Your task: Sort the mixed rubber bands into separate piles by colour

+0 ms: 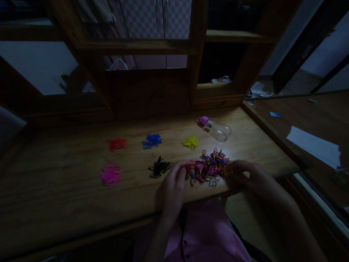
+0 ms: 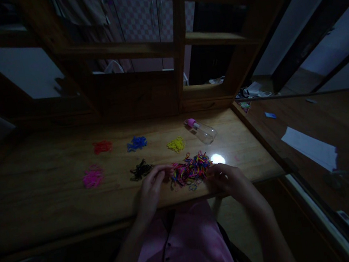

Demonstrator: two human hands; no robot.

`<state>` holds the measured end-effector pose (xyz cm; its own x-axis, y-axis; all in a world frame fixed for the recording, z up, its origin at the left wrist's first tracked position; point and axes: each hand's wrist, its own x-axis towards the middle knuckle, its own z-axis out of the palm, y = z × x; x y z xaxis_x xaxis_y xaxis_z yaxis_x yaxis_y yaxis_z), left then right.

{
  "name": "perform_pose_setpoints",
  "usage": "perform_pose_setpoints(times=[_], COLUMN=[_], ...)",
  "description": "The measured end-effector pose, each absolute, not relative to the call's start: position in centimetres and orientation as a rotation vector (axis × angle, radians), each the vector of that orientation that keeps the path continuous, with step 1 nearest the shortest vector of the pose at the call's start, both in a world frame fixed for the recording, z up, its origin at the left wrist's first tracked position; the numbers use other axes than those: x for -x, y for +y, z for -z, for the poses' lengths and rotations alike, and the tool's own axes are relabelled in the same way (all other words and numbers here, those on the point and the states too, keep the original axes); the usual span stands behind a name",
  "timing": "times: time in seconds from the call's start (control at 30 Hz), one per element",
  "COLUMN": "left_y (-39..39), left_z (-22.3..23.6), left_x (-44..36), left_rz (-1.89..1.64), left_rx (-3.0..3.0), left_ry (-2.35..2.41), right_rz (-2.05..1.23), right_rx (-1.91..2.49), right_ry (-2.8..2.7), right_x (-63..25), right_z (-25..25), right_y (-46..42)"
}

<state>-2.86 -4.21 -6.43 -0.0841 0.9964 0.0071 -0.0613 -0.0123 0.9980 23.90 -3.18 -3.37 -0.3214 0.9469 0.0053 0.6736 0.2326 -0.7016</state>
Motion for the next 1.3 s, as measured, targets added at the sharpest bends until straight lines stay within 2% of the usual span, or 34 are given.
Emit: perform_pose_setpoints(times=[0.33, 0.73, 1.3], left_y=[-4.2, -4.2, -4.1], left_z=[6.6, 6.6, 6.8], left_x=[2.8, 2.9, 2.8], left_rz=[-1.31, -1.304, -1.301], left_rx=[-1.126, -1.147, -1.134], left_ry=[1.201, 1.213, 1.205], right_rz=[-0.645, -0.84, -0.819], right_rx=[1.505, 1.536, 1.453], right_ry=[-2.236, -1.877, -2.005], right_x=[-23.3, -25.7, -23.8], right_z=[4.2, 3.5, 3.7], right_y=[-2.3, -3.2, -3.5])
